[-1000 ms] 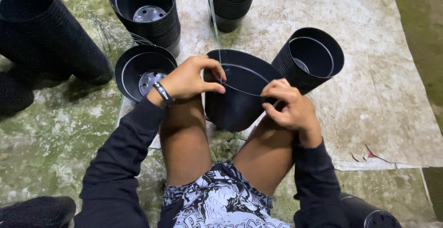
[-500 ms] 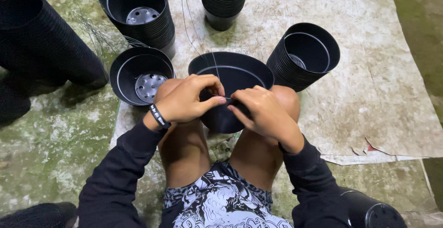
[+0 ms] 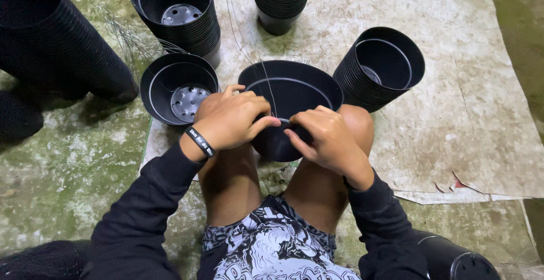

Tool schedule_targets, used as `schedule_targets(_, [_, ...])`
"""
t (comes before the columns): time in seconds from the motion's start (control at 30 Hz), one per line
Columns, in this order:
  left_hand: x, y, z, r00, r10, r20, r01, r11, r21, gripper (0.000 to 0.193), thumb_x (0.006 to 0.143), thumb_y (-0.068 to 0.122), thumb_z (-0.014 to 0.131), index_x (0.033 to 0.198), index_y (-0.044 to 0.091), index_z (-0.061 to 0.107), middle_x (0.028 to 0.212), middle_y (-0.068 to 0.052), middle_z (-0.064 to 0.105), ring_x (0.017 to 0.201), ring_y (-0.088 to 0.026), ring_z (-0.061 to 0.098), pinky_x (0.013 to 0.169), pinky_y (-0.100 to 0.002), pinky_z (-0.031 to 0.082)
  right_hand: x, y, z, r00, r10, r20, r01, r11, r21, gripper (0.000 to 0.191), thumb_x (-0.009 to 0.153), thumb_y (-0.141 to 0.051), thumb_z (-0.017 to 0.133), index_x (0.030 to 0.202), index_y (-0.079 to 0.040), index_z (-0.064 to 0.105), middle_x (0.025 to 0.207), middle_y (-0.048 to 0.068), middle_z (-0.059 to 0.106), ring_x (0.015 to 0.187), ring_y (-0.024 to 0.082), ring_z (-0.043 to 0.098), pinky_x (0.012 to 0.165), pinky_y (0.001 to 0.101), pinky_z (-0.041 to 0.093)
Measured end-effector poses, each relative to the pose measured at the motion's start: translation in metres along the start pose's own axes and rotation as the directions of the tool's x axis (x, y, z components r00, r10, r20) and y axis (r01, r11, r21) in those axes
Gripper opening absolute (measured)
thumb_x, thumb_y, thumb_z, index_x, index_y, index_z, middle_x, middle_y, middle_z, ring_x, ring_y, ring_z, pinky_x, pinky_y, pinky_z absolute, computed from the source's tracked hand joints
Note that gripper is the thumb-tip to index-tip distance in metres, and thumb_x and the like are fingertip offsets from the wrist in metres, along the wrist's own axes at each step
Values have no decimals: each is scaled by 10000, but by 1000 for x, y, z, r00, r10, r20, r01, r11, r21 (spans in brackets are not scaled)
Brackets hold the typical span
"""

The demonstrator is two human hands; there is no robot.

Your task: The person bends metal wires into loops and inserts them through holes in the sides of black plastic planters to create hanging loops. The person repeats this process for multiple planters, stacking completed ones aside.

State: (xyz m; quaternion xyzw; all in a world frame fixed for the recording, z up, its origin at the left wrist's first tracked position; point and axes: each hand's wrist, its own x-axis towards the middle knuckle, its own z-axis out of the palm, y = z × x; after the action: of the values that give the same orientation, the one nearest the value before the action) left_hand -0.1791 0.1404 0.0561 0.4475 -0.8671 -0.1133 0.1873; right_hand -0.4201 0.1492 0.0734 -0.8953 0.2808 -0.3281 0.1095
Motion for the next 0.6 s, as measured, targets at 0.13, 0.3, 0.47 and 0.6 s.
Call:
schedule_targets(0.13, [-4,-5,12,997,72,-22,-73,996,-53,247,985,355,632,984,124,719,932,-19,720,1006,-225,649,1087,-612,314,-1,2,5,999,-34,-37,34,999,9,176,838,-116,802,922,-26,675,786,119,665,691,307,618,671,387,481])
schedule_targets(0.3, [-4,-9,21,998,62,-33,-67,985,-162,229,988,323,622,1005,112,710,1025,-19,702,1115,-208,614,1134,-650,229,-3,3,8,997,-52,-63,54,998,26,174,834,-98,800,936,-19,683,802,114,676,700,291,631,680,374,486])
schedule_targets(0.47, [-5,-8,24,997,37,-66,-53,960,-273,197,973,295,654,992,102,687,1024,-18,672,1142,-202,594,1146,-634,182,-4,4,8,998,-31,-61,33,999,39,170,830,-95,803,933,-20,690,789,106,682,679,278,631,675,369,485])
schedule_targets(0.6, [-5,-2,24,990,27,-136,-69,947,-314,155,947,257,674,968,103,666,991,-9,662,1117,-202,592,1141,-598,194,-4,7,10,996,-45,-71,48,998,42,169,834,-94,795,939,-21,685,801,107,684,689,283,636,693,371,489])
